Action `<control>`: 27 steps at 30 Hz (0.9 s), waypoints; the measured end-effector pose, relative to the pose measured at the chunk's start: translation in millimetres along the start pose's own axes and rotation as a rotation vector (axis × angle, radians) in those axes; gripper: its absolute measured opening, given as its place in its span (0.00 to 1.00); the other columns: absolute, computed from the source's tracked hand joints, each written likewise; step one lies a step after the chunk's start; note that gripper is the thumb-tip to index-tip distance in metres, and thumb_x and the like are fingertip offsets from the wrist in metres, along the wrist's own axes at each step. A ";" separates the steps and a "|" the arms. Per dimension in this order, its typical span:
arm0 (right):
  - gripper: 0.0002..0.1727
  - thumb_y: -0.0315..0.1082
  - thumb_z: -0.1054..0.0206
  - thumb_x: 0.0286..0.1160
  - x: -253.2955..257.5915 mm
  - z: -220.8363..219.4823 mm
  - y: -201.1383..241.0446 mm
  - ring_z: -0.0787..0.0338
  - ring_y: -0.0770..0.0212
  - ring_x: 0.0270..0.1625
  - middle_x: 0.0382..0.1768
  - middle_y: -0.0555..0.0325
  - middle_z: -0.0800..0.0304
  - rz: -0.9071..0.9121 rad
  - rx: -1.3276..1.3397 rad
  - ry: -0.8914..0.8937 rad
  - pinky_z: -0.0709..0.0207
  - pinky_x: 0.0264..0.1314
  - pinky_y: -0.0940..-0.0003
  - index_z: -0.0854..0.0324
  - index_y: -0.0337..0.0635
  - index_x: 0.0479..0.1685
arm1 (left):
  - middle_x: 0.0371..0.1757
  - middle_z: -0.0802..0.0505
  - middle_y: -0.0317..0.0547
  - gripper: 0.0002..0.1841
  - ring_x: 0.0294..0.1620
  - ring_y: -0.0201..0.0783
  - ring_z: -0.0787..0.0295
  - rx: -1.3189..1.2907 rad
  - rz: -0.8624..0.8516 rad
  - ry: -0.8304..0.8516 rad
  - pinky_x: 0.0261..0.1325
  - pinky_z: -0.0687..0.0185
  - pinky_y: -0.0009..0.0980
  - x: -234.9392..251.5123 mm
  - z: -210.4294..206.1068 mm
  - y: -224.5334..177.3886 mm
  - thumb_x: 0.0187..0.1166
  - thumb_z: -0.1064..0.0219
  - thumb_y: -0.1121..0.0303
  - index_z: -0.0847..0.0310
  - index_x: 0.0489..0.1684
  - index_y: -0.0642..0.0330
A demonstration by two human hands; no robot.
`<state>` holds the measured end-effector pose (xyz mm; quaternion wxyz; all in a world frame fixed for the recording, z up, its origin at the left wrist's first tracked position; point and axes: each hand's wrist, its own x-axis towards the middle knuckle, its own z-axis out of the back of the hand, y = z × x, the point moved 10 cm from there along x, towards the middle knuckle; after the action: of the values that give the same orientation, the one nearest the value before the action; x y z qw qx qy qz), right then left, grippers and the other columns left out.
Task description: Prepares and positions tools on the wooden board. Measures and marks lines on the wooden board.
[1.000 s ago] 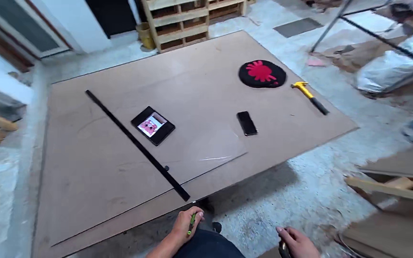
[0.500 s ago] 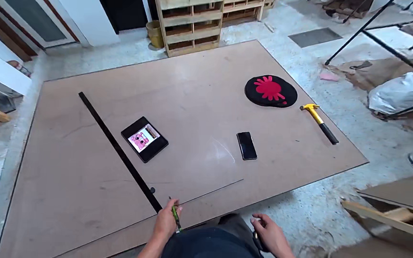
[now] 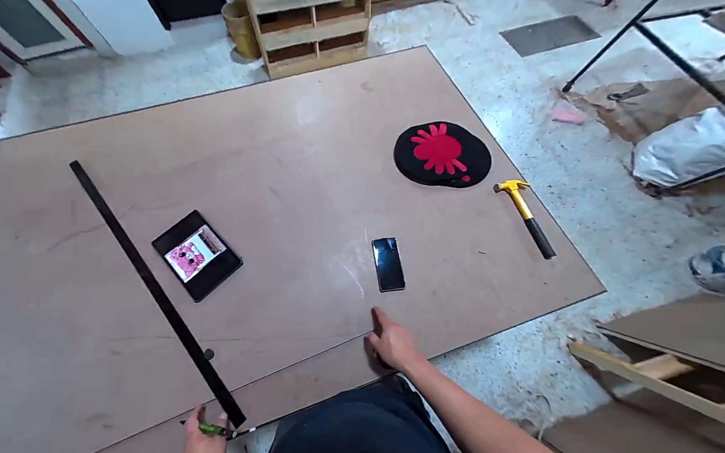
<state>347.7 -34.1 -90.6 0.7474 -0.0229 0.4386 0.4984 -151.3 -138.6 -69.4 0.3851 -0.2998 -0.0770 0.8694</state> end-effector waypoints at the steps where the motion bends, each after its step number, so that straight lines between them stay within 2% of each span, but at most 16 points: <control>1: 0.42 0.50 0.38 0.80 1.5 -1.8 2.4 0.10 0.48 0.68 0.73 0.52 0.14 0.016 0.003 0.025 0.19 0.70 0.41 0.48 0.61 0.96 | 0.80 0.20 0.64 0.37 0.79 0.62 0.22 0.031 0.008 0.036 0.79 0.29 0.63 -1.7 -9.1 -2.6 0.83 0.31 0.59 0.40 0.90 0.62; 3: 0.41 0.50 0.40 0.81 2.0 -3.2 4.1 0.10 0.48 0.67 0.72 0.51 0.14 0.035 0.011 0.061 0.19 0.70 0.41 0.48 0.61 0.96 | 0.76 0.17 0.64 0.38 0.75 0.63 0.18 0.080 0.048 0.069 0.77 0.27 0.64 -7.0 -21.9 -9.5 0.82 0.30 0.56 0.41 0.91 0.59; 6: 0.41 0.51 0.40 0.81 2.3 -6.0 -2.6 0.10 0.48 0.66 0.70 0.51 0.12 0.059 0.030 0.101 0.19 0.69 0.41 0.47 0.62 0.96 | 0.71 0.13 0.65 0.38 0.71 0.64 0.15 0.147 0.106 0.033 0.74 0.24 0.65 -12.9 -26.4 -19.4 0.82 0.30 0.53 0.39 0.90 0.57; 10: 0.41 0.52 0.39 0.78 -5.9 -17.9 -5.1 0.09 0.48 0.65 0.67 0.50 0.11 0.058 0.033 0.128 0.19 0.68 0.41 0.45 0.64 0.95 | 0.72 0.17 0.70 0.39 0.75 0.67 0.20 0.158 0.120 -0.072 0.74 0.25 0.65 -4.0 -17.1 -18.2 0.78 0.25 0.51 0.34 0.85 0.62; 14: 0.39 0.53 0.41 0.79 -29.0 -43.2 -2.7 0.11 0.47 0.69 0.71 0.50 0.13 0.091 0.015 0.165 0.21 0.72 0.40 0.42 0.63 0.94 | 0.72 0.17 0.72 0.45 0.71 0.67 0.17 0.146 0.160 -0.057 0.71 0.22 0.65 8.2 -9.3 1.7 0.72 0.21 0.50 0.37 0.87 0.64; 17: 0.34 0.54 0.43 0.82 -43.8 -65.0 1.9 0.13 0.51 0.74 0.74 0.56 0.14 0.103 0.039 0.133 0.24 0.76 0.41 0.34 0.62 0.90 | 0.70 0.16 0.71 0.43 0.70 0.67 0.15 0.158 0.139 -0.045 0.70 0.20 0.64 20.0 2.7 19.2 0.71 0.19 0.58 0.36 0.86 0.63; 19: 0.31 0.54 0.43 0.84 -49.7 -77.1 4.5 0.14 0.55 0.74 0.74 0.60 0.13 0.089 0.065 0.097 0.24 0.78 0.43 0.29 0.61 0.87 | 0.68 0.13 0.68 0.40 0.67 0.64 0.13 0.195 0.140 -0.036 0.69 0.18 0.63 25.1 16.9 29.6 0.71 0.22 0.66 0.36 0.86 0.61; 21: 0.30 0.54 0.42 0.84 -55.1 -85.3 6.5 0.13 0.57 0.74 0.72 0.62 0.12 0.066 0.088 0.059 0.24 0.79 0.45 0.26 0.60 0.84 | 0.67 0.12 0.67 0.39 0.66 0.63 0.12 0.173 0.174 -0.033 0.68 0.17 0.63 28.3 34.8 53.0 0.72 0.25 0.69 0.37 0.87 0.60; 24: 0.26 0.52 0.40 0.85 -56.2 -80.2 9.7 0.10 0.57 0.69 0.67 0.61 0.08 0.020 0.168 -0.076 0.21 0.75 0.43 0.21 0.55 0.79 | 0.61 0.09 0.67 0.28 0.63 0.65 0.11 0.079 0.145 -0.049 0.67 0.19 0.64 43.3 70.7 91.2 0.76 0.29 0.74 0.27 0.78 0.63; 25: 0.25 0.51 0.39 0.86 -56.1 -76.0 10.2 0.09 0.56 0.67 0.64 0.59 0.07 0.005 0.193 -0.139 0.20 0.73 0.41 0.19 0.53 0.76 | 0.57 0.08 0.68 0.23 0.59 0.64 0.10 0.008 0.054 -0.079 0.65 0.18 0.63 49.4 83.8 102.9 0.79 0.32 0.74 0.23 0.74 0.68; 26: 0.24 0.50 0.39 0.87 -54.6 -70.9 11.4 0.09 0.53 0.65 0.62 0.57 0.06 -0.009 0.213 -0.199 0.20 0.71 0.39 0.18 0.51 0.74 | 0.48 0.07 0.67 0.18 0.49 0.62 0.08 -0.091 -0.070 -0.136 0.57 0.15 0.61 54.3 98.2 111.6 0.82 0.37 0.74 0.20 0.67 0.72; 27: 0.24 0.50 0.39 0.87 -51.3 -65.1 13.4 0.09 0.51 0.65 0.61 0.55 0.06 -0.020 0.222 -0.251 0.20 0.70 0.37 0.18 0.49 0.73 | 0.39 0.08 0.63 0.16 0.38 0.54 0.09 -0.203 -0.166 -0.185 0.48 0.14 0.56 57.4 111.7 117.2 0.83 0.41 0.71 0.18 0.60 0.75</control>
<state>290.2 -95.2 -90.4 0.7994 0.1178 0.3938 0.4383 -319.3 -167.8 -48.4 0.4147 -0.2486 -0.2240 0.8462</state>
